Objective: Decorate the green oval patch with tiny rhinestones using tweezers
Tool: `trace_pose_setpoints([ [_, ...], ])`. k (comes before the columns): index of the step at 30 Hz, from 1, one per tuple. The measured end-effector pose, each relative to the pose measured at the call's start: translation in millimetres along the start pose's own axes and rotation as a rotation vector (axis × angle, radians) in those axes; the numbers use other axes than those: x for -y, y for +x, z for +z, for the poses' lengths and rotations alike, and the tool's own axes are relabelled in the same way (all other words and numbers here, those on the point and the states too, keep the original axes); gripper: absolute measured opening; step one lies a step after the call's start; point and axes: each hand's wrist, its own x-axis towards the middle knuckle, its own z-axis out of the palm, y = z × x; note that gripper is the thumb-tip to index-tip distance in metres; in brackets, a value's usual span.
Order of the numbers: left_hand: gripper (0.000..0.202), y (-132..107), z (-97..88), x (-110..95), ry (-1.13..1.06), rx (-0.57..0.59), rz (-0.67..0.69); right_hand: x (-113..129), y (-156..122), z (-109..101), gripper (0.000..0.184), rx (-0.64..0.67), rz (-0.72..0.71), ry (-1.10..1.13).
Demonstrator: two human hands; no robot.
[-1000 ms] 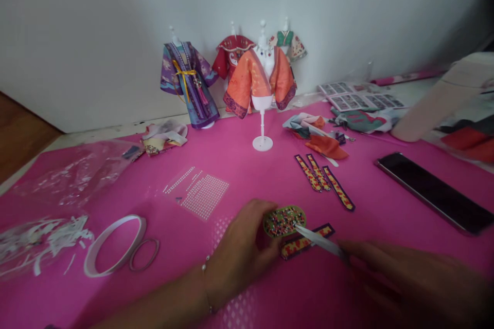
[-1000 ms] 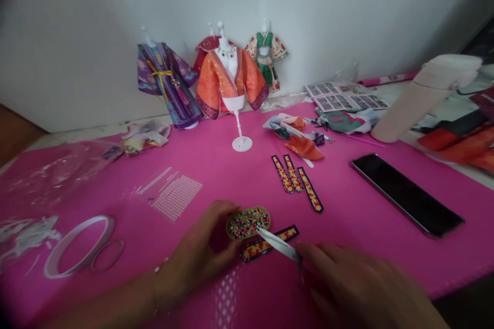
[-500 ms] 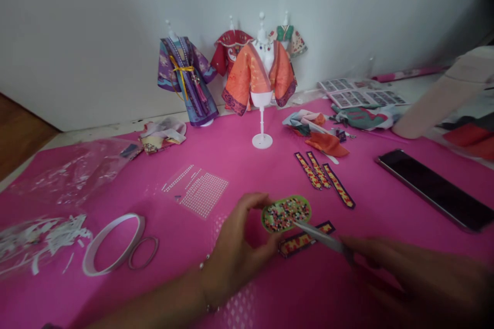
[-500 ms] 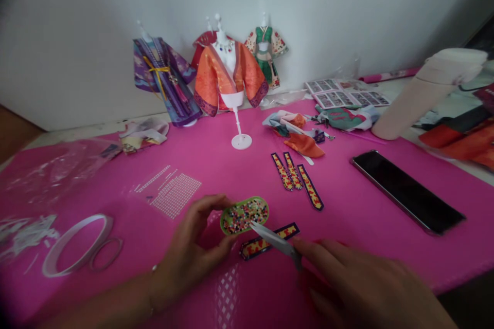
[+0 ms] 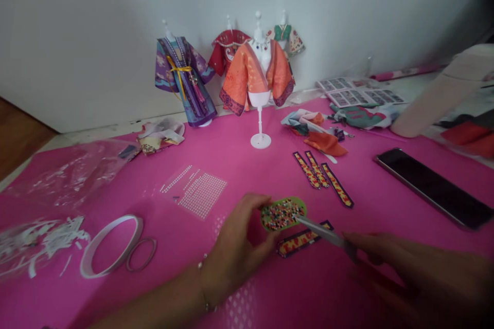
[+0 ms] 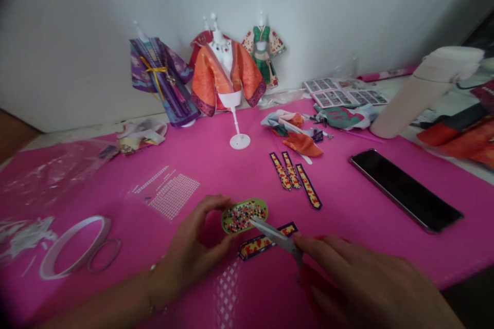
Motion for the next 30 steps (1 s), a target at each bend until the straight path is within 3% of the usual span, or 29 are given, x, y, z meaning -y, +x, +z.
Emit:
trace_pose_setpoints([
  [10, 0.055, -3.8, 3.7, -1.4, -0.017, 0.044, -0.015, -1.5, 2.0, 1.6, 0.031, 0.091, -0.006, -0.029],
  [19, 0.056, -5.3, 5.0, -2.9, -0.048, 0.05, 0.008, -0.6, -1.8, 1.8, 0.034, 0.086, -0.036, -0.074],
  [30, 0.054, -2.6, 1.5, 5.1, -0.105, 0.063, -0.221, 2.7, 2.9, -1.7, 0.034, 0.07, -0.03, -0.087],
])
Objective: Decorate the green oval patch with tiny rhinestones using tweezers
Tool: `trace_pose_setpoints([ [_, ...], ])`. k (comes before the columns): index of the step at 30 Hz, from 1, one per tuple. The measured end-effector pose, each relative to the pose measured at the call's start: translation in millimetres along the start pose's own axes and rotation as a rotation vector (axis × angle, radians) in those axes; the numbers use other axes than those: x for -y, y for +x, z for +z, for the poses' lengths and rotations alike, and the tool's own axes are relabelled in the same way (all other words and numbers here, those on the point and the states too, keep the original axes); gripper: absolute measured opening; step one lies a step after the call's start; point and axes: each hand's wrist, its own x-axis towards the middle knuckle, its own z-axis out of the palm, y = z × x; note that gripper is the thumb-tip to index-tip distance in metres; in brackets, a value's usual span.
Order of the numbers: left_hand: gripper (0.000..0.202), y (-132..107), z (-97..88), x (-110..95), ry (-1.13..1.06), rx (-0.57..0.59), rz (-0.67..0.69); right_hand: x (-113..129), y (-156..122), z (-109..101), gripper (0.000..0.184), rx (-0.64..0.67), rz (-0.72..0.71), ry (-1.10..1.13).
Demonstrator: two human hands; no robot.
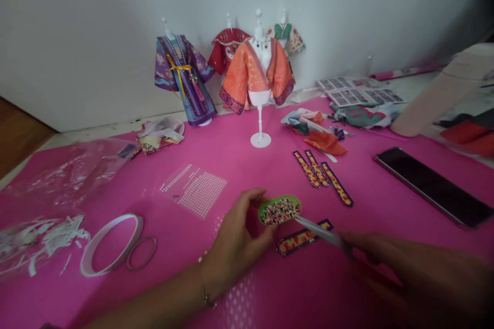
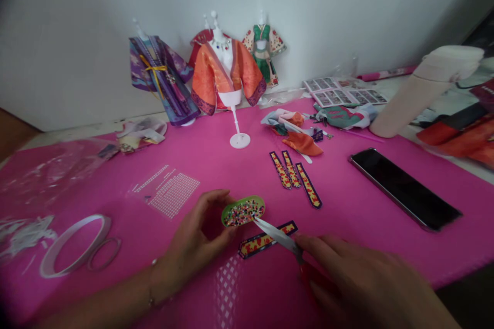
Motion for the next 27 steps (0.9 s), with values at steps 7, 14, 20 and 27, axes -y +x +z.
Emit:
trace_pose_setpoints([
  [7, 0.05, -0.9, 2.7, 6.7, -0.016, -0.001, -0.016, 1.6, 5.0, 2.6, 0.027, -0.006, -0.007, -0.013],
  [14, 0.053, -3.0, 0.7, 9.5, 0.059, -0.011, 0.015, 3.1, 2.8, 1.9, 0.032, -0.017, -0.001, 0.007],
  [20, 0.05, -1.2, -0.4, 6.2, 0.116, -0.06, 0.078, 1.2, 1.6, 2.3, 0.034, 0.0, 0.013, 0.01],
  [27, 0.056, -0.6, 0.6, 5.0, 0.188, -0.066, 0.15, 1.2, 2.1, 0.6, 0.033, -0.02, -0.016, -0.037],
])
